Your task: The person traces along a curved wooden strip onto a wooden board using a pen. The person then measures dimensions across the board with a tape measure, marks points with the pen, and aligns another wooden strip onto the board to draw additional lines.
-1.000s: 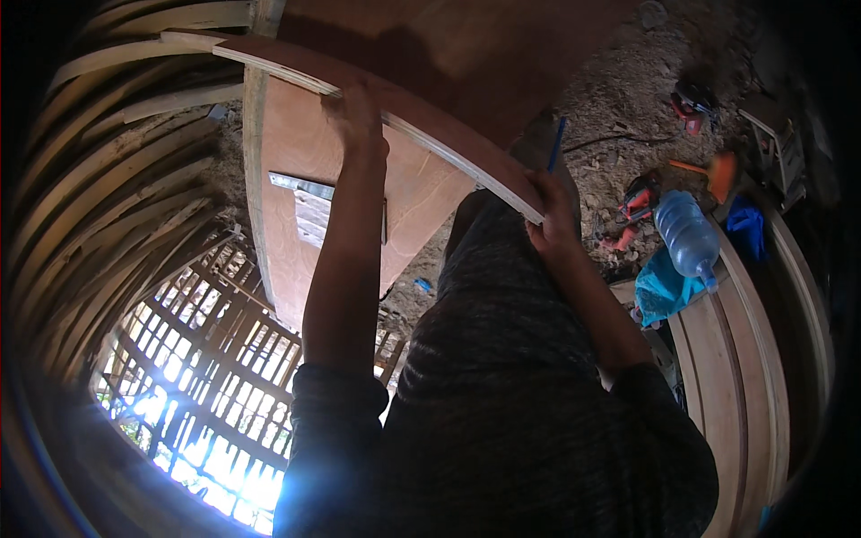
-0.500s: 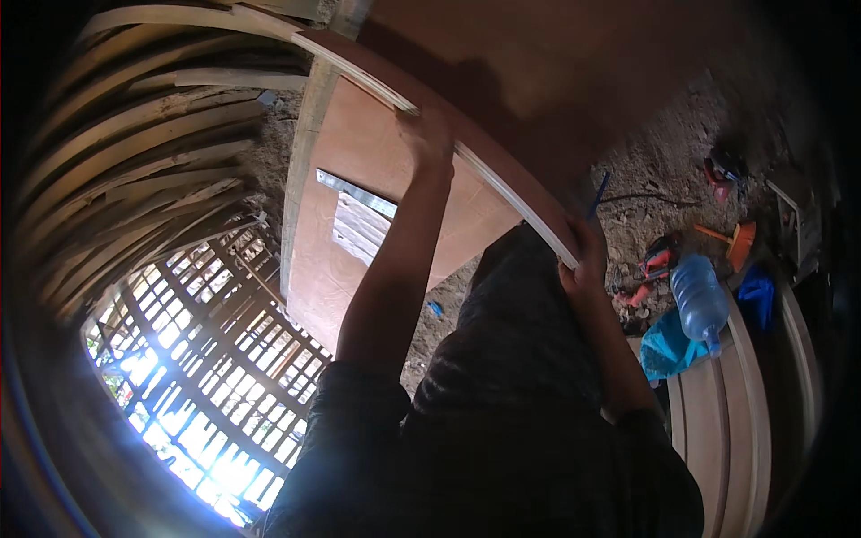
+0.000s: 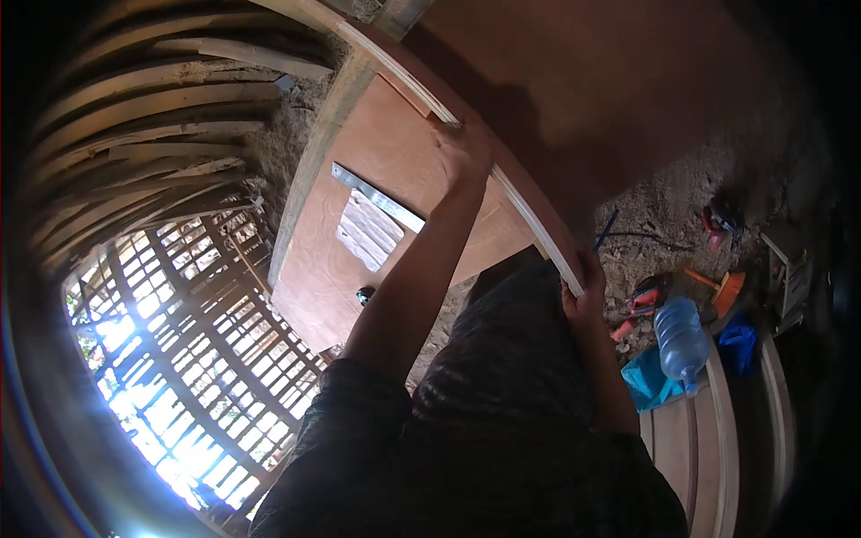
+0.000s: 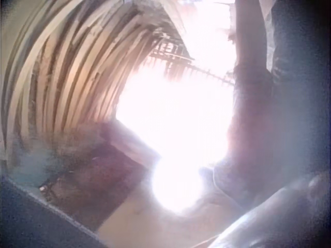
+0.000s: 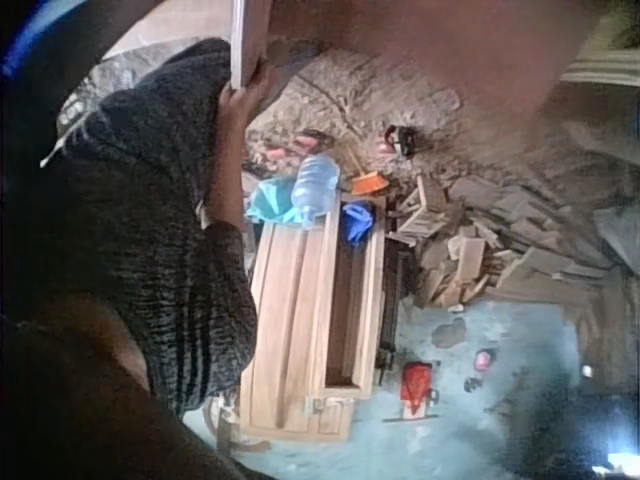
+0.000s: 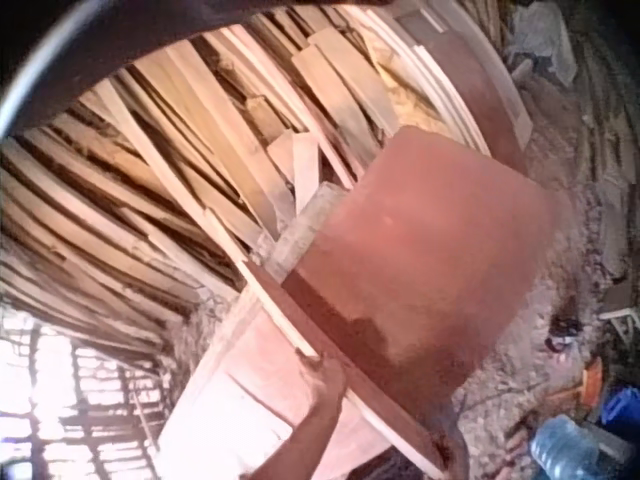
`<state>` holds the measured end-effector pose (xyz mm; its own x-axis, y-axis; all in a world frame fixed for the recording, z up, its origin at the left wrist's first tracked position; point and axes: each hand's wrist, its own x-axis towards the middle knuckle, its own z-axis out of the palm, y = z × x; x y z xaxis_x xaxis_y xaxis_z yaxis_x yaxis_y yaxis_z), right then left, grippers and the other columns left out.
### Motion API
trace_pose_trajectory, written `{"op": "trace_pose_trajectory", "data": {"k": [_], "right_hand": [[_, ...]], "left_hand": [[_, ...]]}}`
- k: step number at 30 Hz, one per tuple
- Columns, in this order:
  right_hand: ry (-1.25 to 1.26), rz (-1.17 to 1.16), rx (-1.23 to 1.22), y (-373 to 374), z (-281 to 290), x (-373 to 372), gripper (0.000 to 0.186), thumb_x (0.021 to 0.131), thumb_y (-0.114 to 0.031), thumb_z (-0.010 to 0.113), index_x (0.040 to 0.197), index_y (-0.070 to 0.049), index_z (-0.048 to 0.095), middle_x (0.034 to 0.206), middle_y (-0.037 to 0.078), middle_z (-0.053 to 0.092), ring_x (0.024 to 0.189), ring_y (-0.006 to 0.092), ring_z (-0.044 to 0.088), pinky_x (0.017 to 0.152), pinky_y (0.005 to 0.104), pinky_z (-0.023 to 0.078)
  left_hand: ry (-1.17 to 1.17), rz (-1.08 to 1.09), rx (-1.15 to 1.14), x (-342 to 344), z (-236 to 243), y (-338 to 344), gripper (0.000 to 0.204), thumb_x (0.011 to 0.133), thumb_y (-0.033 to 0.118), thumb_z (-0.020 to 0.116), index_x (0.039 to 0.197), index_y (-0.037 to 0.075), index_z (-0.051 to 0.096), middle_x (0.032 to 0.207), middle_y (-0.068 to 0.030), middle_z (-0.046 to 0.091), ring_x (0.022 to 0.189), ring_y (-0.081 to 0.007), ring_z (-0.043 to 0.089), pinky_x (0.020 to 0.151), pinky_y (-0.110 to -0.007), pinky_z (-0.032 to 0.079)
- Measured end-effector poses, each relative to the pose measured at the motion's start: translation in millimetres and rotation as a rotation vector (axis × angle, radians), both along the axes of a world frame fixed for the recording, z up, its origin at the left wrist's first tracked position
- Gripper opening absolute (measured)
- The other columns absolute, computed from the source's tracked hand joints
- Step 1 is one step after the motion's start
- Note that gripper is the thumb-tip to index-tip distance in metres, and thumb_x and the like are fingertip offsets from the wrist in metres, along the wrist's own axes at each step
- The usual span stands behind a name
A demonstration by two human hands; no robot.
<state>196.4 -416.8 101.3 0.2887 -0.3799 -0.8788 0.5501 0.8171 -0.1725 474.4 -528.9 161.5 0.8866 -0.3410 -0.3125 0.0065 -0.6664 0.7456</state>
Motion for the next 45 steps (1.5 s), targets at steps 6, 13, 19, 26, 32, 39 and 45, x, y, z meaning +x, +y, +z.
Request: {"op": "trace_pose_trajectory", "data": {"k": [6,13,19,26,32,39,45], "right_hand": [[0.086,0.113,-0.125,-5.5,-3.0,-5.2,0.029,0.106,-0.033,0.055,0.120,-0.009,0.064,0.103,0.005,0.071,0.077,0.0127,0.071,0.056,0.0253,0.058],[0.343,0.221,0.014,-46.8,43.6,-21.8,0.035,0.109,-0.044,0.047,0.116,-0.011,0.058,0.107,0.004,0.066,0.094,0.0195,0.064,0.079,0.0352,0.053],[0.526,0.074,-0.296,-55.6,35.9,-47.2,0.029,0.108,-0.042,0.045,0.100,-0.014,0.053,0.098,0.002,0.059,0.084,0.0155,0.056,0.069,0.0362,0.044],[0.895,0.667,-0.941,-106.2,95.8,-1.8,0.032,0.109,-0.030,0.046,0.107,-0.005,0.064,0.101,0.003,0.061,0.086,0.0160,0.055,0.079,0.0334,0.044],[0.587,0.564,-0.951,-144.1,117.7,38.1,0.025,0.106,-0.022,0.060,0.114,0.000,0.069,0.099,0.002,0.064,0.084,0.0078,0.051,0.076,0.0278,0.042],[0.215,0.696,-1.187,-205.6,138.0,94.7,0.016,0.104,-0.013,0.063,0.115,-0.001,0.065,0.079,-0.003,0.053,0.073,0.0051,0.046,0.065,0.0226,0.038],[0.162,0.827,-1.486,-236.2,174.0,185.2,0.018,0.101,-0.010,0.067,0.113,-0.002,0.057,0.079,-0.001,0.055,0.068,0.0033,0.048,0.061,0.0206,0.040]], "left_hand": [[-0.078,0.003,0.072,7.0,-14.6,3.1,0.060,0.095,0.028,0.056,0.140,-0.008,0.037,0.133,-0.0362,0.052,0.126,-0.0502,0.051,0.109,-0.054,0.040],[-0.239,-0.027,0.071,7.2,-24.1,6.0,0.056,0.095,0.021,0.051,0.139,-0.011,0.039,0.133,-0.0366,0.056,0.124,-0.0508,0.056,0.106,-0.052,0.044],[-0.104,0.030,-0.012,4.1,-18.0,2.0,0.056,0.087,0.020,0.057,0.133,-0.008,0.040,0.125,-0.0353,0.055,0.120,-0.0501,0.054,0.105,-0.053,0.042],[-0.115,0.051,-0.024,5.4,-18.6,3.9,0.050,0.086,0.017,0.057,0.127,-0.006,0.042,0.118,-0.0329,0.056,0.115,-0.0488,0.055,0.103,-0.054,0.042],[-0.045,0.049,-0.053,2.1,-6.1,0.6,0.051,0.086,0.013,0.058,0.129,-0.007,0.039,0.121,-0.0325,0.054,0.115,-0.0499,0.053,0.103,-0.056,0.041],[-0.221,0.076,-0.094,-7.1,-24.9,1.1,0.052,0.084,0.012,0.062,0.128,-0.004,0.041,0.121,-0.0283,0.051,0.119,-0.0482,0.049,0.104,-0.055,0.038],[-0.157,0.144,-0.131,-0.8,-7.4,11.3,0.049,0.083,0.014,0.066,0.124,-0.005,0.046,0.115,-0.0268,0.055,0.111,-0.0460,0.056,0.096,-0.051,0.047]]}}
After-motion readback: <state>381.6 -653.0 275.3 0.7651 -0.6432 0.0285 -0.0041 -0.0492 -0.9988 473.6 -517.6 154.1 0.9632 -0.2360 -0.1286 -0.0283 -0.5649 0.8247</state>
